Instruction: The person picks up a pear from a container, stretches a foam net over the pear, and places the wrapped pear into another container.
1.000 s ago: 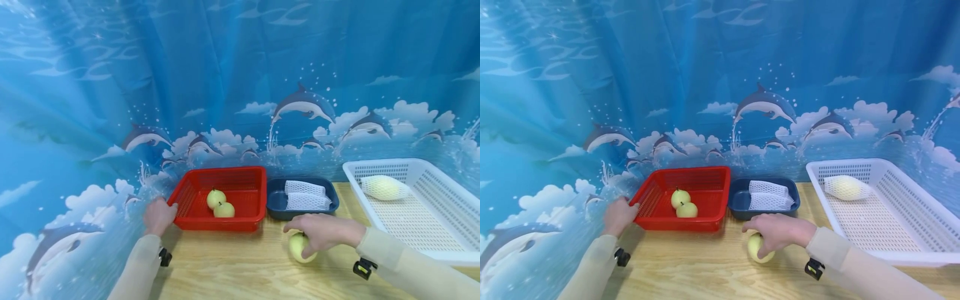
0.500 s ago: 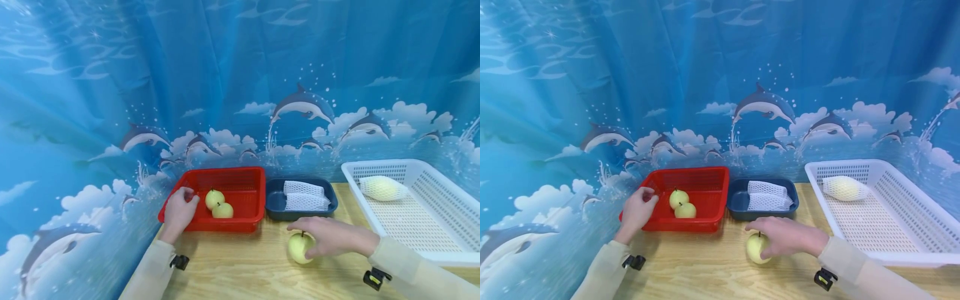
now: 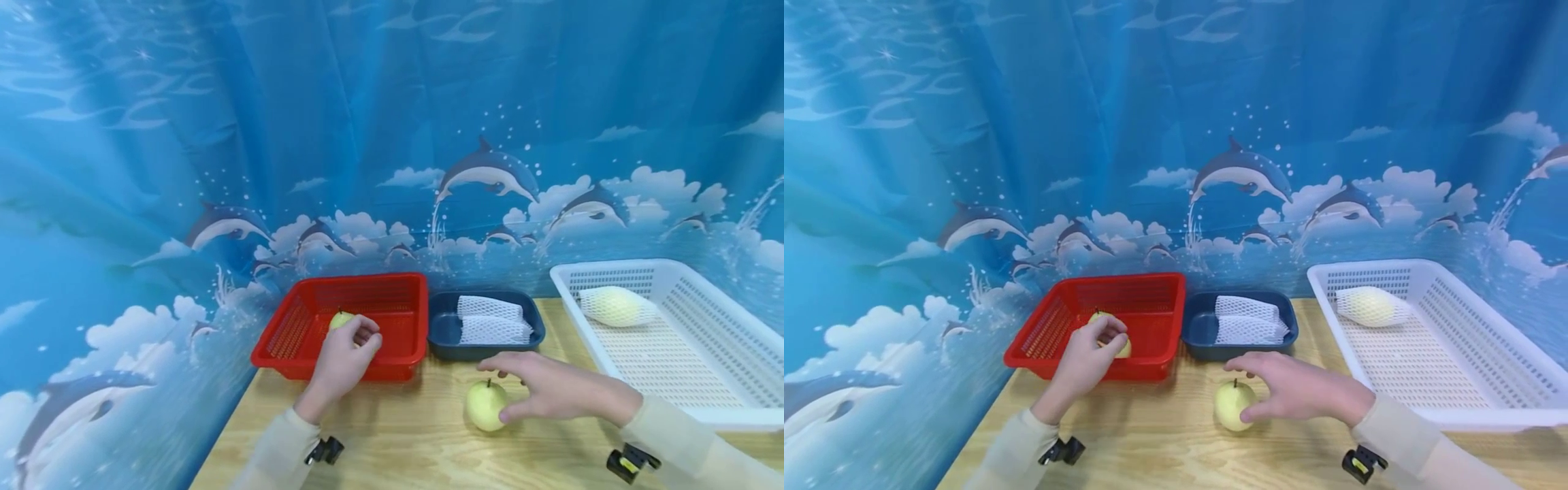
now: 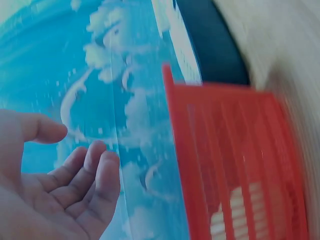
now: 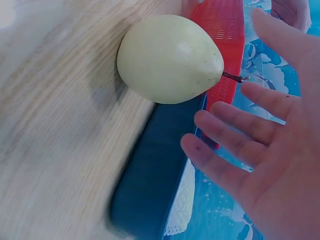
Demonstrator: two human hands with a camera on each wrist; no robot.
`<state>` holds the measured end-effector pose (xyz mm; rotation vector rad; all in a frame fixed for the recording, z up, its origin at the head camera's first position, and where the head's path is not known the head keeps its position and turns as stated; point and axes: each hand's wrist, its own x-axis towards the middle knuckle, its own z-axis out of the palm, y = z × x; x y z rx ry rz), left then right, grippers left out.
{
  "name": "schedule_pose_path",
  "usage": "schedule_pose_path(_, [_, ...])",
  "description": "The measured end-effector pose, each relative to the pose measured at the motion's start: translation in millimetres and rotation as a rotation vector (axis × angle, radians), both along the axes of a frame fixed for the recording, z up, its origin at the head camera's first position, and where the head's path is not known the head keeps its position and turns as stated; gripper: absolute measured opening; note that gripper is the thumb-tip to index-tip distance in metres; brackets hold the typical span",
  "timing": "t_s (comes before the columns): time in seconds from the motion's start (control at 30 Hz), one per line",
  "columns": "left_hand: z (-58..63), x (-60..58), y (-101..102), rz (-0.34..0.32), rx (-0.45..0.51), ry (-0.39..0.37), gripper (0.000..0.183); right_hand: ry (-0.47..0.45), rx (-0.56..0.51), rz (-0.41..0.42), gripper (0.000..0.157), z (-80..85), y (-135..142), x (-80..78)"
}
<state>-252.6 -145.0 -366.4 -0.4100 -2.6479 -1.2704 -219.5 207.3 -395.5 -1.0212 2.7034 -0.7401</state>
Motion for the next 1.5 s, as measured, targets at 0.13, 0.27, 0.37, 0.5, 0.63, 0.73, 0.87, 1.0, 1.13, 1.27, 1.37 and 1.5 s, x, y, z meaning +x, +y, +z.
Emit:
schedule_pose_path(0.13, [-2.0,9.7,15.6,-0.088,-0.004,-0.017,0.005,0.075,-0.051,0.002,0.058,-2.8,1.7,3.6])
schedule_pose_path(0.27, [-3.2,16.3,30.9,-0.174,0.010,-0.059,0.007,0.168,-0.102,-0.006,0.046,-6.2,2.3,6.4])
schedule_pose_path(0.37, [-5.3,18.9,41.6,-0.219,0.015,-0.082,0.007,0.216,-0.130,-0.026,0.037,-9.1,3.4,8.1])
schedule_pose_path(0.5, [-10.4,20.1,53.0,-0.257,0.000,-0.081,0.005,0.233,-0.168,-0.072,0.027,-12.8,5.2,9.7])
schedule_pose_path(0.63, [-17.2,21.7,60.4,-0.285,-0.012,-0.080,0.005,0.267,-0.220,-0.126,0.019,-17.7,4.9,9.3])
schedule_pose_path(0.73, [-21.1,23.0,64.3,-0.305,-0.008,-0.086,0.005,0.304,-0.271,-0.150,0.012,-18.8,3.8,6.5])
schedule_pose_path(0.87, [-23.4,24.4,68.6,-0.327,0.001,-0.111,0.005,0.302,-0.328,-0.192,0.009,-13.1,3.6,0.8])
schedule_pose_path(1.0, [-24.8,24.6,71.5,-0.336,-0.003,-0.121,0.004,0.260,-0.349,-0.284,0.010,-3.5,3.8,-6.5])
schedule_pose_path(1.13, [-26.3,24.6,73.4,-0.346,-0.005,-0.127,0.004,0.210,-0.343,-0.372,0.012,8.0,3.3,-15.4])
schedule_pose_path(1.27, [-27.3,24.2,74.6,-0.351,-0.020,-0.142,0.005,0.152,-0.326,-0.431,0.015,19.0,2.9,-25.7])
schedule_pose_path(1.37, [-27.4,23.7,75.0,-0.350,-0.033,-0.147,0.004,0.092,-0.303,-0.452,0.018,24.8,3.4,-35.7])
schedule_pose_path(1.5, [-28.1,23.2,76.1,-0.357,-0.031,-0.146,0.005,0.058,-0.228,-0.446,0.021,29.0,5.6,-51.8])
